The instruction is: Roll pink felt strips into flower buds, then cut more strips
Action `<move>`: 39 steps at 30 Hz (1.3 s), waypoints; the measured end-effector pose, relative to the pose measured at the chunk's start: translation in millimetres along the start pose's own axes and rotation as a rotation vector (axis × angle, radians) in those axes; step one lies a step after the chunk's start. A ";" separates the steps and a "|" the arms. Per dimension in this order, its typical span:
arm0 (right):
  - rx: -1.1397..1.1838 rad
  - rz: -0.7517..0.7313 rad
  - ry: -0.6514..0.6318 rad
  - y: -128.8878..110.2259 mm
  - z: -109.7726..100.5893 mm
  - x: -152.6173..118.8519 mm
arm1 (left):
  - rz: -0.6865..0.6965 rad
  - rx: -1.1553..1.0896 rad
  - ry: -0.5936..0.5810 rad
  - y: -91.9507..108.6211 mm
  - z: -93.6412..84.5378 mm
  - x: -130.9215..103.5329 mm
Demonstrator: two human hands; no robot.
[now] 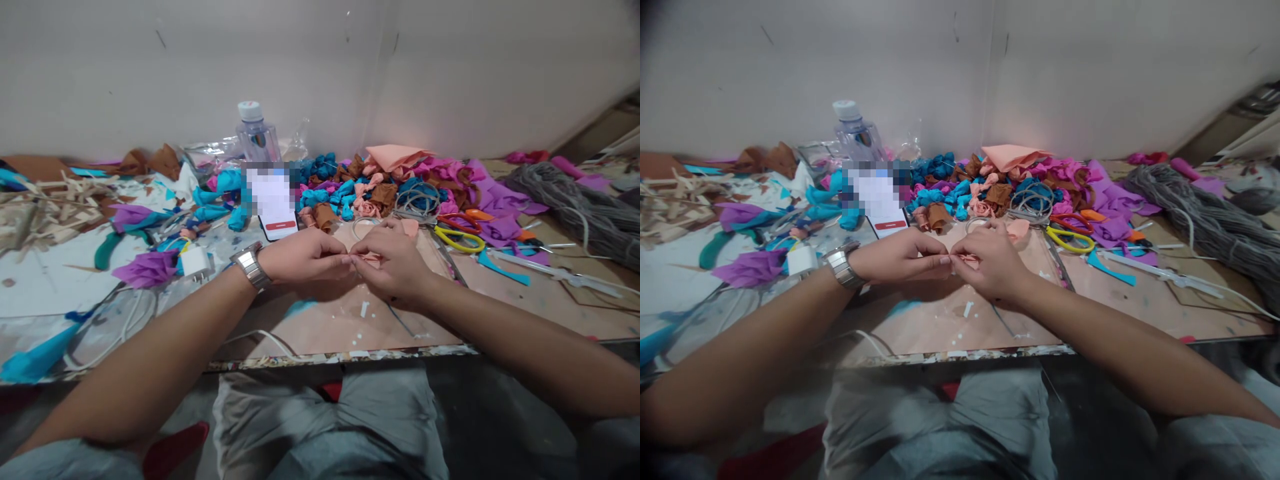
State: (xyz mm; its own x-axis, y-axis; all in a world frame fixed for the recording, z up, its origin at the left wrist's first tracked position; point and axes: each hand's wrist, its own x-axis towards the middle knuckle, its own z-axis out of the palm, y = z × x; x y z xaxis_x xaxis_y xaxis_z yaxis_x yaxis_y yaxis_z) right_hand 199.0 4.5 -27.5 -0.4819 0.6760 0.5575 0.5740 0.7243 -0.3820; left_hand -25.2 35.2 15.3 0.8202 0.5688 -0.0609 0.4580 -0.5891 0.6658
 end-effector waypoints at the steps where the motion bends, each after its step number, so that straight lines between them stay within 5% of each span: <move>1: 0.005 -0.005 0.003 -0.3 -0.1 0.1 | 0.003 0.002 -0.007 0.0 -0.4 0.0; 19: -0.021 0.048 0.080 7.4 -5.8 0.9 | -0.062 0.258 0.041 -17.0 -24.4 -2.8; 31: -0.002 0.007 -0.001 -0.9 -1.5 0.1 | -0.006 0.060 -0.005 -7.0 -3.0 0.9; 39: -0.007 -0.015 0.048 -0.5 0.0 0.1 | -0.022 -0.101 -0.043 -0.5 -3.6 0.7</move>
State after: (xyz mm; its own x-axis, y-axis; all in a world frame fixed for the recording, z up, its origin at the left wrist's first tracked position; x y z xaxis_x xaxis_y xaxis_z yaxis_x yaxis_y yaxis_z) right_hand 198.6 4.2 -27.3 -0.4585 0.6575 0.5978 0.5719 0.7332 -0.3678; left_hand -26.1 38.0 17.6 0.8256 0.5541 -0.1069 0.4408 -0.5150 0.7351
